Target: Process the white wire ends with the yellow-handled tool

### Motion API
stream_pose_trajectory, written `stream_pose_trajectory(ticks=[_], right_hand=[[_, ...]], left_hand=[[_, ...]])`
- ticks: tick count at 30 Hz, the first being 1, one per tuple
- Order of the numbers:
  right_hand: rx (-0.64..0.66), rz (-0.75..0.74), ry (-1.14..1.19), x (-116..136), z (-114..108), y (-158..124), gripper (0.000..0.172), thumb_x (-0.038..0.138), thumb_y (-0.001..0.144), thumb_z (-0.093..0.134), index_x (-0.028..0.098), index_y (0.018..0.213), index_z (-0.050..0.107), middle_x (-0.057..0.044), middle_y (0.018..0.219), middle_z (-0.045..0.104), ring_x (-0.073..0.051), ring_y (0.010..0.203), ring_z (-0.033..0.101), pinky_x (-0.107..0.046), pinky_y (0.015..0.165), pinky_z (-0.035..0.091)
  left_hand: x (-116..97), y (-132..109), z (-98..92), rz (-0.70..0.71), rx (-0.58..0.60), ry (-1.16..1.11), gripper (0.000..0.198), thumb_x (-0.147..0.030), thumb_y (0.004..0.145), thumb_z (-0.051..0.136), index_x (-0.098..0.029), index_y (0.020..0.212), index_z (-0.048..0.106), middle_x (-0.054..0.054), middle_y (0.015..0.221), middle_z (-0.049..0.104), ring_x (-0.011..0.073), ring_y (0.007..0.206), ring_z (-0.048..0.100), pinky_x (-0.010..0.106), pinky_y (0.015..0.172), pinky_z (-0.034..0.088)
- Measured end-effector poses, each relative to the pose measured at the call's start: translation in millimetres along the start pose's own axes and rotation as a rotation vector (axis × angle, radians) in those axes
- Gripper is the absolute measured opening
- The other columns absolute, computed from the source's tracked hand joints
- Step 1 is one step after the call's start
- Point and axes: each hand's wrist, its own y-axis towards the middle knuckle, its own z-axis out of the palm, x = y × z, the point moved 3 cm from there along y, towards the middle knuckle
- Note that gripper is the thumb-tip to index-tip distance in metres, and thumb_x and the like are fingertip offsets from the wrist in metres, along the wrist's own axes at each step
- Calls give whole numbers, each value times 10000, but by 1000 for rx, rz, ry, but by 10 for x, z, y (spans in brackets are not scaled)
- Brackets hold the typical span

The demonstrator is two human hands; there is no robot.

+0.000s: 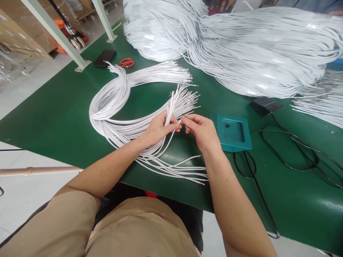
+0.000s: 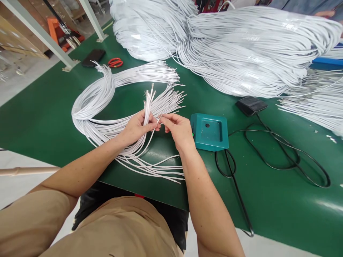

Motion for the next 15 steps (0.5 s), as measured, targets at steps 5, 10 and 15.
stream_pose_trajectory(ticks=[5,10,15], right_hand=[[-28,-12,-45,-13,44,-13,125,270,668,694,180,642,611,61,532,512,-76,498,445,-219,499,399],[76,117,-60,6,80,-52,107,281,727,618,188,680,594,41,614,526,-76,467,407,-243,466,475],[45,-52,-75,40,38,-23,266,395,823,579,190,932,708,-6,807,614,-97,646,538,-243,653,524]], left_hand=[[-36,3,-32,65,-94,109,248,-254,727,744,-168,807,525,-13,760,672,123,714,650,277,754,507],[-52,8,-68,84,-128,168,230,-237,720,733,-174,787,523,-18,750,672,121,707,626,276,755,489],[-22,7,-66,91,-100,177,223,-278,738,732,-170,797,546,-11,751,660,130,706,626,289,743,486]])
